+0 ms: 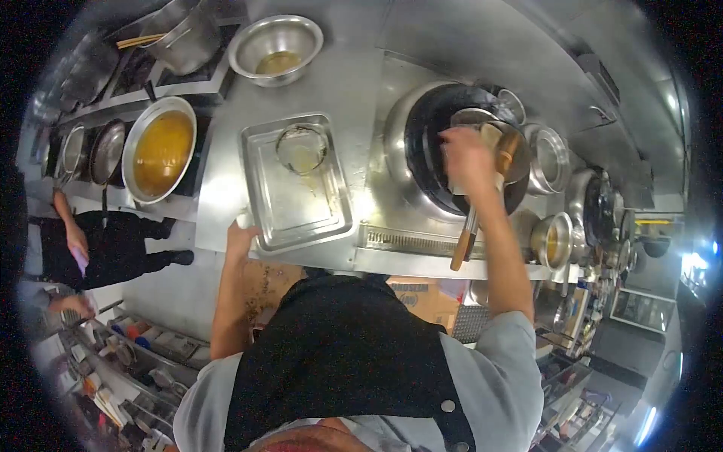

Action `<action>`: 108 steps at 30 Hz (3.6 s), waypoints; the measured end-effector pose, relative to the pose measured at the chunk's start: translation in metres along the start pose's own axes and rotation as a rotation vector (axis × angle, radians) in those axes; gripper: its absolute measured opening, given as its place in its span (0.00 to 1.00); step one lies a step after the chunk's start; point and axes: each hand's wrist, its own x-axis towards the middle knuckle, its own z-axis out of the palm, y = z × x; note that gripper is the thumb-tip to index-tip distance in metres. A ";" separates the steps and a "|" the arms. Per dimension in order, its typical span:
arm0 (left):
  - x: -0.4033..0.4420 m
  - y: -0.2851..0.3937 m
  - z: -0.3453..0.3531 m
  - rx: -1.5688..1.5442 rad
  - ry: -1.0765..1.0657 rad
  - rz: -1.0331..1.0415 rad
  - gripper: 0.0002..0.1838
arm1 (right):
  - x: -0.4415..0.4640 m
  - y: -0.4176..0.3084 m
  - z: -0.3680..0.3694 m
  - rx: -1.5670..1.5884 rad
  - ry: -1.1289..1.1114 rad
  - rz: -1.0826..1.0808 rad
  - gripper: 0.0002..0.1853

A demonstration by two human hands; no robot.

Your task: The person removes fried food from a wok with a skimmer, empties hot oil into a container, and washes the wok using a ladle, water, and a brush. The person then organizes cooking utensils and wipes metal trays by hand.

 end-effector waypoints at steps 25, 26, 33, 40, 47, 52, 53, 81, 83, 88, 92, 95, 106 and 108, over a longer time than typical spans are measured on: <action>-0.011 -0.033 0.007 0.716 0.376 0.198 0.37 | -0.063 0.027 -0.074 -0.320 0.158 0.245 0.13; -0.010 -0.033 0.008 0.716 0.359 0.209 0.37 | -0.063 0.031 -0.099 -0.301 0.234 0.244 0.17; -0.029 0.010 0.070 0.169 0.122 0.442 0.24 | -0.175 -0.083 -0.189 0.286 0.538 0.556 0.19; -0.165 0.018 0.285 -0.149 -0.729 -0.171 0.12 | -0.449 -0.099 -0.026 0.894 -0.382 1.266 0.19; -0.268 -0.025 0.342 0.523 -0.812 -0.114 0.14 | -0.614 -0.008 0.119 0.450 -0.400 1.268 0.30; -0.294 -0.071 0.319 0.823 -0.702 -0.020 0.23 | -0.589 0.076 0.186 0.390 -0.311 1.500 0.30; -0.297 -0.077 0.307 0.906 -0.632 0.062 0.23 | -0.586 0.083 0.198 0.428 -0.332 1.476 0.30; 0.396 0.228 0.105 -0.395 0.427 0.066 0.20 | -0.713 -0.200 0.105 0.693 -0.757 1.185 0.19; 0.433 0.216 0.066 0.196 0.346 0.392 0.21 | -0.693 -0.231 0.076 0.497 -0.742 0.882 0.15; 0.387 0.279 0.102 0.302 0.473 0.313 0.24 | -0.702 -0.266 0.085 0.390 -1.033 0.797 0.14; 0.295 0.333 0.139 0.708 0.531 0.698 0.26 | -0.630 -0.270 0.082 0.862 -0.379 2.011 0.11; 0.244 0.371 0.159 0.732 0.421 0.926 0.27 | -0.579 -0.265 0.081 0.924 -0.087 2.210 0.10; 0.053 0.431 0.304 0.612 0.227 1.123 0.25 | -0.673 -0.203 0.124 1.093 -0.103 2.002 0.13; 0.036 0.421 0.336 0.611 0.212 1.125 0.24 | -0.685 -0.194 0.109 1.065 0.003 2.031 0.13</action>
